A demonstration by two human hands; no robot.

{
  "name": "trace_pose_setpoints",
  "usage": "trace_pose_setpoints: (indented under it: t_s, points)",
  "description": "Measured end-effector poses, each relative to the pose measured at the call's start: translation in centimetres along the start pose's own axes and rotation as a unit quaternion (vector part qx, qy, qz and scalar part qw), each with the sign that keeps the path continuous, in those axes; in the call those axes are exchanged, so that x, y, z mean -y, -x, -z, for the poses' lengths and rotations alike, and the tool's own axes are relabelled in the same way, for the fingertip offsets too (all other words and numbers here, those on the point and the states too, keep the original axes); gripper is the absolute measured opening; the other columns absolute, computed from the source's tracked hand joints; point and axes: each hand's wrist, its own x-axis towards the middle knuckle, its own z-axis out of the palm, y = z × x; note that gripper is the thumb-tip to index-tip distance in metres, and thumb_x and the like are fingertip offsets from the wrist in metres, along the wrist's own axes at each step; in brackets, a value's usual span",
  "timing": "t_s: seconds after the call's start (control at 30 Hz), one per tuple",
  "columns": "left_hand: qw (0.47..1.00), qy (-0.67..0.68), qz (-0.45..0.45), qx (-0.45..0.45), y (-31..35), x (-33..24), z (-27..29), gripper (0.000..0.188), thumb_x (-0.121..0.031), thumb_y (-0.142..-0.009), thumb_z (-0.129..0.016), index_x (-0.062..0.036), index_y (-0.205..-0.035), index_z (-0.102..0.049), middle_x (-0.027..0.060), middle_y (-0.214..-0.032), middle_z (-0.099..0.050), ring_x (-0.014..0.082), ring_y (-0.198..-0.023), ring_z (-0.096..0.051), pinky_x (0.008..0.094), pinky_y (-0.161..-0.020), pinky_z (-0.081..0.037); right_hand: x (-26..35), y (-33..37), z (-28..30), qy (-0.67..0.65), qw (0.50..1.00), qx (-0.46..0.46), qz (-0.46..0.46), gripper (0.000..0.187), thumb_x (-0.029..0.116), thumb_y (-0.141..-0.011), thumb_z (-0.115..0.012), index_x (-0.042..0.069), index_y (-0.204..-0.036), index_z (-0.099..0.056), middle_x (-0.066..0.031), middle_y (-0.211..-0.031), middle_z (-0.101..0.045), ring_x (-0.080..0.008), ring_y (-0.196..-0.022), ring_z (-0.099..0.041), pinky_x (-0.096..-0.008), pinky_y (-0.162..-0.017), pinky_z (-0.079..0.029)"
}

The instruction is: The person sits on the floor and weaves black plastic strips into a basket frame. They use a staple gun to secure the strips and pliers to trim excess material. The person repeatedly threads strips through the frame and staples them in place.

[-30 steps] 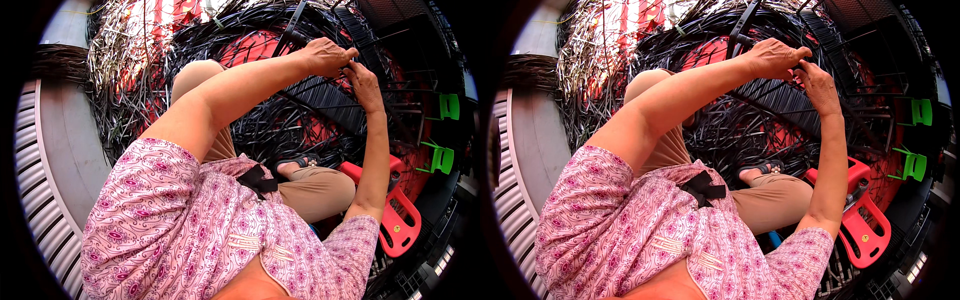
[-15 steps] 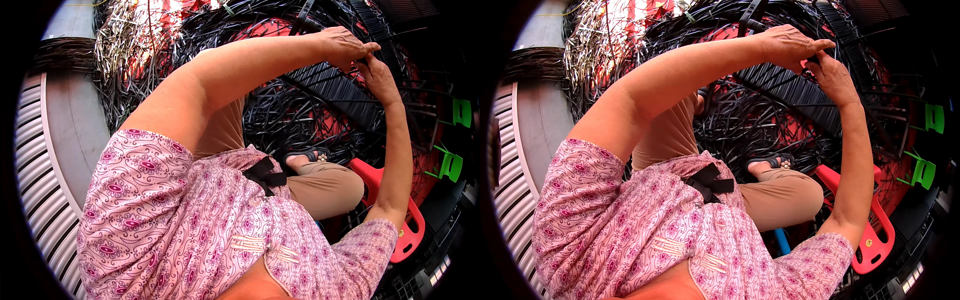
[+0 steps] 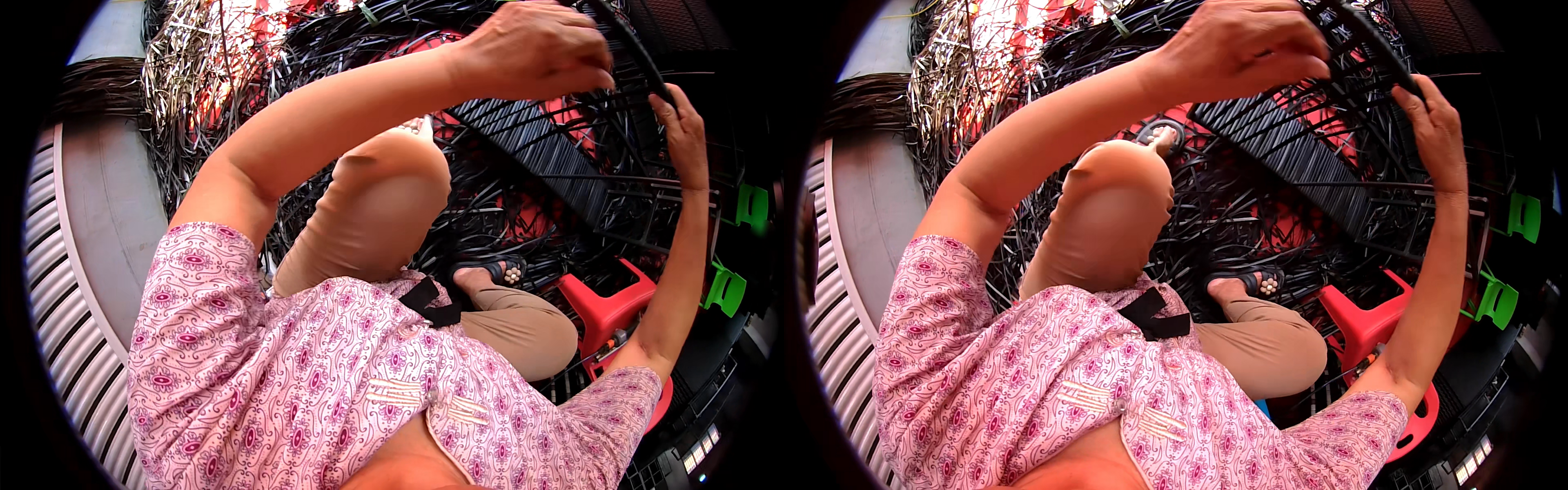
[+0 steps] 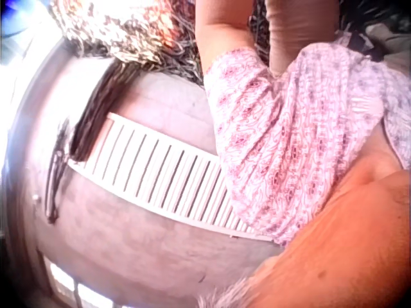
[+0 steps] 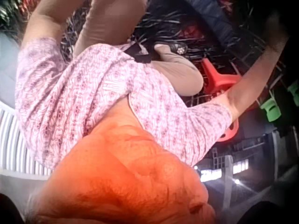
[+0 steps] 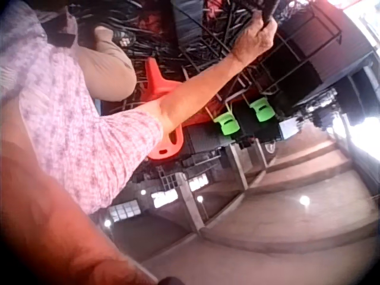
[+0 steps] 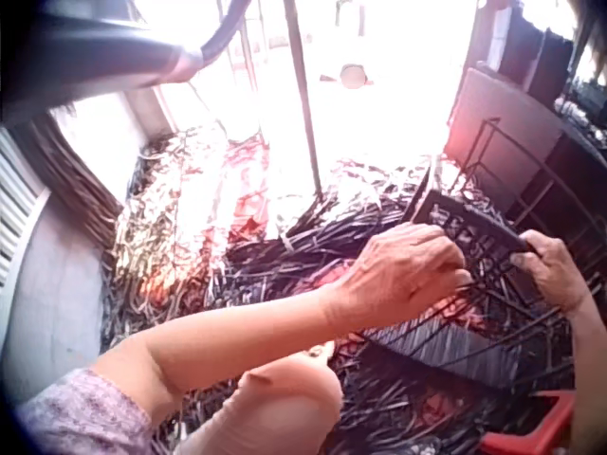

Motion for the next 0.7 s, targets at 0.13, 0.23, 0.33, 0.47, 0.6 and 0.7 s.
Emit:
trace_pose_setpoints:
  t_s: [0.13,0.23,0.33,0.47,0.6,0.7]
  points:
    - [0.911,0.190,0.304,0.205,8.0,4.1,-1.0,0.039,-0.042,-0.094,-0.064,-0.0038,-0.094,-0.072,0.0088,-0.072,-0.068,0.0160,-0.071,-0.067,0.0325,-0.066,-0.053,1.6,0.2,5.4,0.009,0.998,-0.056,-0.033,0.023,0.023,-0.101,-0.057,0.005,-0.112,-0.066,0.0093,-0.074,-0.046,-0.0009,-0.065,-0.036,-0.0193,-0.057,-0.028]
    - [0.791,0.275,0.391,0.383,13.4,6.4,-3.3,0.054,-0.048,-0.091,-0.065,-0.0008,-0.117,-0.064,0.0131,-0.098,-0.069,0.0215,-0.093,-0.067,0.0343,-0.084,-0.052,-0.8,1.2,8.4,0.045,0.993,-0.093,-0.057,0.040,0.024,-0.104,-0.052,0.000,-0.135,-0.054,0.0051,-0.077,-0.051,-0.0031,-0.066,-0.040,-0.0187,-0.060,-0.033]
    - [0.767,0.310,0.400,0.394,15.5,7.0,-6.3,0.079,-0.054,-0.083,-0.072,0.0020,-0.134,-0.051,0.0167,-0.126,-0.061,0.0268,-0.113,-0.060,0.0376,-0.098,-0.047,-3.2,2.6,9.2,-0.011,0.980,-0.190,-0.057,0.041,0.025,-0.103,-0.052,-0.001,-0.136,-0.054,0.0040,-0.079,-0.052,-0.0038,-0.068,-0.042,-0.0184,-0.063,-0.035]
    - [0.811,0.310,0.332,0.370,14.1,7.2,-11.4,0.087,-0.051,-0.077,-0.079,0.0027,-0.137,-0.046,0.0189,-0.121,-0.059,0.0289,-0.116,-0.057,0.0383,-0.098,-0.047,-5.9,4.8,11.9,-0.004,0.982,-0.177,-0.067,0.037,0.027,-0.102,-0.054,-0.001,-0.125,-0.061,0.0018,-0.083,-0.058,-0.0042,-0.068,-0.043,-0.0190,-0.060,-0.033]
    - [0.862,0.309,0.302,0.265,11.7,6.2,-16.4,0.096,-0.046,-0.074,-0.083,0.0032,-0.142,-0.037,0.0209,-0.130,-0.051,0.0307,-0.124,-0.051,0.0395,-0.105,-0.042,-6.0,5.7,12.6,-0.023,0.972,-0.220,-0.073,0.034,0.026,-0.102,-0.055,0.001,-0.123,-0.064,0.0015,-0.081,-0.056,-0.0058,-0.068,-0.042,-0.0202,-0.061,-0.033]
    - [0.826,0.399,0.315,0.242,10.7,6.3,-20.7,0.097,-0.039,-0.073,-0.085,0.0014,-0.145,-0.034,0.0210,-0.141,-0.045,0.0307,-0.130,-0.046,0.0404,-0.110,-0.037,-6.5,6.6,13.7,0.001,0.972,-0.228,-0.054,0.032,0.025,-0.102,-0.054,0.001,-0.121,-0.065,0.0010,-0.080,-0.055,-0.0064,-0.067,-0.041,-0.0209,-0.061,-0.031]
